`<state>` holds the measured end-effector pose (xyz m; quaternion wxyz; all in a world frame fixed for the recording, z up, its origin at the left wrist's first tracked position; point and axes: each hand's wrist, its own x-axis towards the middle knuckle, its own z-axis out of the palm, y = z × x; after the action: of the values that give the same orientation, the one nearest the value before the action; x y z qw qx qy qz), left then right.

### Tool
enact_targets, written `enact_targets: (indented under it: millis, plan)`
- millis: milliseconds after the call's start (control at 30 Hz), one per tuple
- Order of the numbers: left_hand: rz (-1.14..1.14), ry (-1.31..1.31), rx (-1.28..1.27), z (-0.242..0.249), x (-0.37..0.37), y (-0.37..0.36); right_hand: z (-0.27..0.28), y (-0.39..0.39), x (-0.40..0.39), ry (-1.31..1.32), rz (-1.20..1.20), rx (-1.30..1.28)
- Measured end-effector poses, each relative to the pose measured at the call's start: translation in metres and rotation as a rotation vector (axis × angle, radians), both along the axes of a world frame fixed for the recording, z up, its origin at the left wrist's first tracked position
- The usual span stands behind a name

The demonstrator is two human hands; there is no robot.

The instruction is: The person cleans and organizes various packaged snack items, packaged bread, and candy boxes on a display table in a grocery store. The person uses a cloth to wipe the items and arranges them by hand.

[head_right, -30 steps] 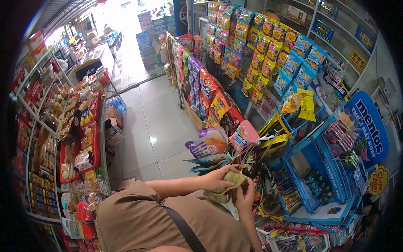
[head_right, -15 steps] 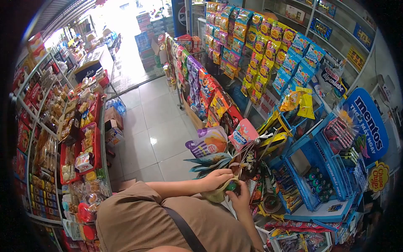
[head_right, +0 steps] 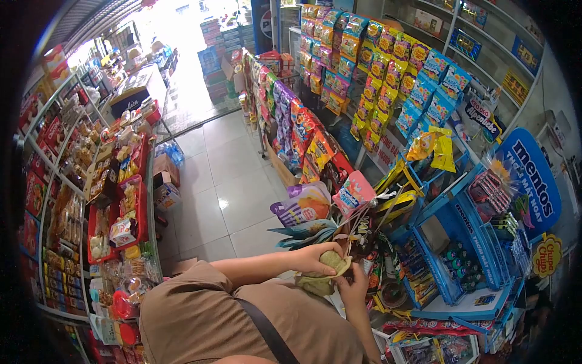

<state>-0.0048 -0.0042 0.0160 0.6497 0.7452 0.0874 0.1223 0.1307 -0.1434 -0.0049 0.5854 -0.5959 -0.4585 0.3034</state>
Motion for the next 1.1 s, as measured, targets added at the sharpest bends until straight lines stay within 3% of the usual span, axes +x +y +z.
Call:
enact_targets:
  millis: [133,233,367,700,733,800,933,1000,1100]
  plan:
    - [0.006,-0.064,-0.005,-0.004,-0.002,-0.001,0.01,-0.001,-0.006,-0.237,-0.038,0.029]
    - [0.087,-0.062,-0.037,-0.008,0.002,-0.005,0.009,-0.003,-0.009,-0.191,-0.034,-0.026]
    - [0.213,-0.092,0.023,-0.015,0.01,-0.009,0.014,-0.001,-0.008,-0.516,-0.05,0.03]
    - [0.275,0.164,0.062,0.001,0.017,-0.007,0.005,-0.006,-0.004,-0.785,-0.039,0.116]
    - [0.217,0.217,0.152,0.011,0.014,-0.006,0.004,-0.006,-0.004,-0.79,-0.051,0.124]
    - [0.097,0.318,0.334,0.034,0.005,-0.004,0.005,-0.006,-0.002,-0.687,-0.032,0.072]
    - [0.094,0.049,0.3,0.014,0.004,-0.008,0.003,-0.006,0.008,-0.449,0.013,-0.043]
    - [0.085,-0.189,0.337,0.003,0.009,-0.008,-0.013,-0.007,0.009,-0.082,0.032,0.004]
    - [-0.097,-0.173,0.327,0.007,0.012,-0.007,0.001,-0.008,0.004,0.366,-0.02,0.033]
